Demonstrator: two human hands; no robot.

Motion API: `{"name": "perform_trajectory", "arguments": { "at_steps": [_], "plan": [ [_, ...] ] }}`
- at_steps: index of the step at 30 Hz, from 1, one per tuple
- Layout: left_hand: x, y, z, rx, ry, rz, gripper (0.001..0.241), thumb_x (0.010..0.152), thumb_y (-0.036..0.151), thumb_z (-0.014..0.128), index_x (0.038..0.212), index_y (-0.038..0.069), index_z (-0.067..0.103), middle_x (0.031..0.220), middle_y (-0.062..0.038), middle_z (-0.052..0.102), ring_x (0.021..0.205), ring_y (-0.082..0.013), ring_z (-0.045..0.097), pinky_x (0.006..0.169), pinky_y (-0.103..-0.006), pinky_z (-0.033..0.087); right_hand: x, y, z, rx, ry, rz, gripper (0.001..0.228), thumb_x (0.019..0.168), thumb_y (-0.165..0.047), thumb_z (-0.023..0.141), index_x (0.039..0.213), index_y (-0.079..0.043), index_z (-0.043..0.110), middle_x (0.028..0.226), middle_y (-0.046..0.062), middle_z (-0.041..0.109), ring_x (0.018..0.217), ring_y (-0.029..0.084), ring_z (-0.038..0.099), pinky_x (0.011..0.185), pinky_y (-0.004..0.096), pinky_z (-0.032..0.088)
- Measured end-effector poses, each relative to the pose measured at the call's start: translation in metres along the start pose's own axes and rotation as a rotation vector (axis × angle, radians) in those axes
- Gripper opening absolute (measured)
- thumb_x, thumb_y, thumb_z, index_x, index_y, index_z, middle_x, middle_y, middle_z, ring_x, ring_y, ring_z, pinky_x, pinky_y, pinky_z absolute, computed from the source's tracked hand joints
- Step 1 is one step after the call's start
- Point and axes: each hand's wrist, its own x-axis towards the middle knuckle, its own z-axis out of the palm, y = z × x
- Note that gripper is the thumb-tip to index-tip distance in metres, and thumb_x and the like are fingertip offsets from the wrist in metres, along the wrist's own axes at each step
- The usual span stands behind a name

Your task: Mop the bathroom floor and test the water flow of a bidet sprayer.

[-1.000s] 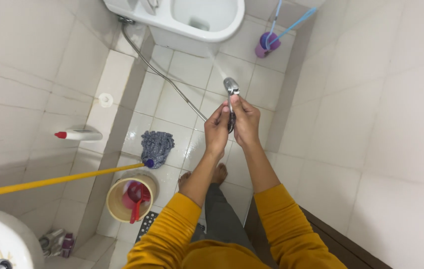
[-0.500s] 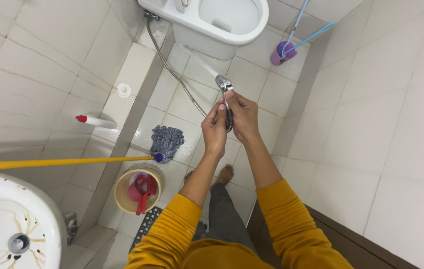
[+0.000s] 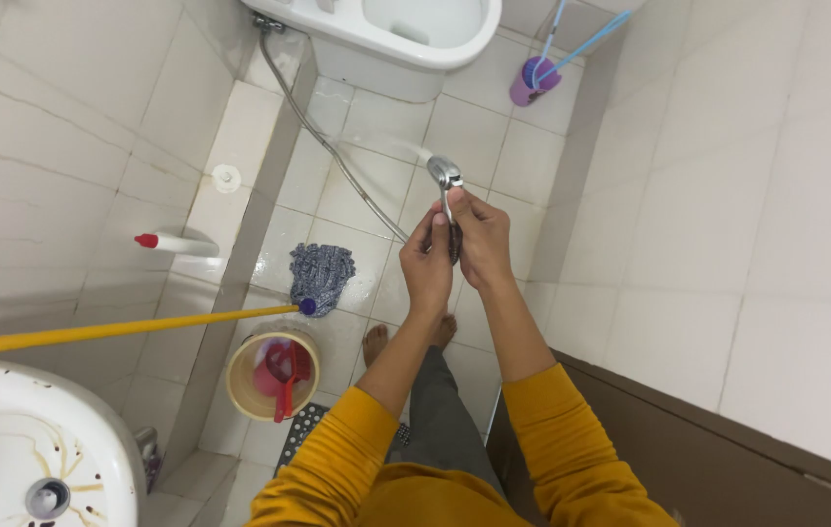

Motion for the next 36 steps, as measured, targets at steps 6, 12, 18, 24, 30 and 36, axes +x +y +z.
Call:
{"name": "perform_trajectory", "arguments": {
  "at_steps": [6,12,18,24,30,36],
  "plan": [
    [0.001,-0.002,0.015,0.022,-0.131,-0.053,0.039,0.104,0.026,0.063,0.133,0.001,0.069,0.094,-0.003,0.070,0.078,-0.0064,0.060,0.065,-0.0230,0.051,-0.002,0.003,-0.024,0.016,0.170,-0.126,0.037,0.098,-0.030,0.073,0.103,0.006,0.076,0.080,0.002,0.065,0.066,0.007,0.053,0.055,0.023,0.043],
    [-0.015,-0.009,0.046,0.072,-0.214,-0.125,0.038,0.102,0.027,0.062,0.131,0.003,0.069,0.100,-0.004,0.073,0.084,-0.0068,0.065,0.071,-0.0230,0.056,-0.011,-0.013,-0.062,0.084,0.201,-0.168,0.036,0.099,-0.031,0.074,0.098,0.005,0.074,0.079,0.000,0.061,0.066,0.007,0.051,0.055,0.024,0.041],
    [-0.016,-0.025,0.082,0.110,-0.335,-0.154,0.038,0.102,0.027,0.063,0.132,0.004,0.069,0.101,-0.006,0.074,0.083,-0.0080,0.065,0.071,-0.0246,0.057,-0.017,-0.041,-0.087,0.103,0.331,-0.167,0.040,0.096,-0.035,0.072,0.097,0.005,0.074,0.079,0.003,0.065,0.065,0.010,0.055,0.055,0.025,0.044],
    [-0.007,-0.029,0.108,0.138,-0.387,-0.140,0.037,0.103,0.026,0.063,0.131,0.003,0.070,0.101,-0.007,0.075,0.084,-0.0081,0.066,0.074,-0.0239,0.057,-0.005,-0.052,-0.104,0.163,0.363,-0.230,0.040,0.097,-0.034,0.071,0.099,0.006,0.073,0.085,0.005,0.068,0.072,0.011,0.060,0.063,0.026,0.052],
    [0.002,-0.040,0.141,0.142,-0.426,-0.127,0.036,0.102,0.026,0.063,0.130,0.004,0.070,0.104,-0.005,0.076,0.090,-0.0086,0.068,0.079,-0.0246,0.057,0.019,-0.047,-0.138,0.214,0.369,-0.340,0.038,0.100,-0.032,0.071,0.103,0.006,0.073,0.086,0.003,0.065,0.073,0.010,0.058,0.064,0.025,0.050],
    [0.009,-0.053,0.177,0.193,-0.433,-0.091,0.036,0.103,0.027,0.062,0.130,0.004,0.070,0.104,-0.006,0.076,0.088,-0.0087,0.066,0.079,-0.0253,0.057,0.040,-0.058,-0.169,0.229,0.415,-0.337,0.036,0.100,-0.031,0.073,0.105,0.005,0.075,0.079,0.000,0.060,0.065,0.008,0.051,0.055,0.025,0.043]
  ]
}}
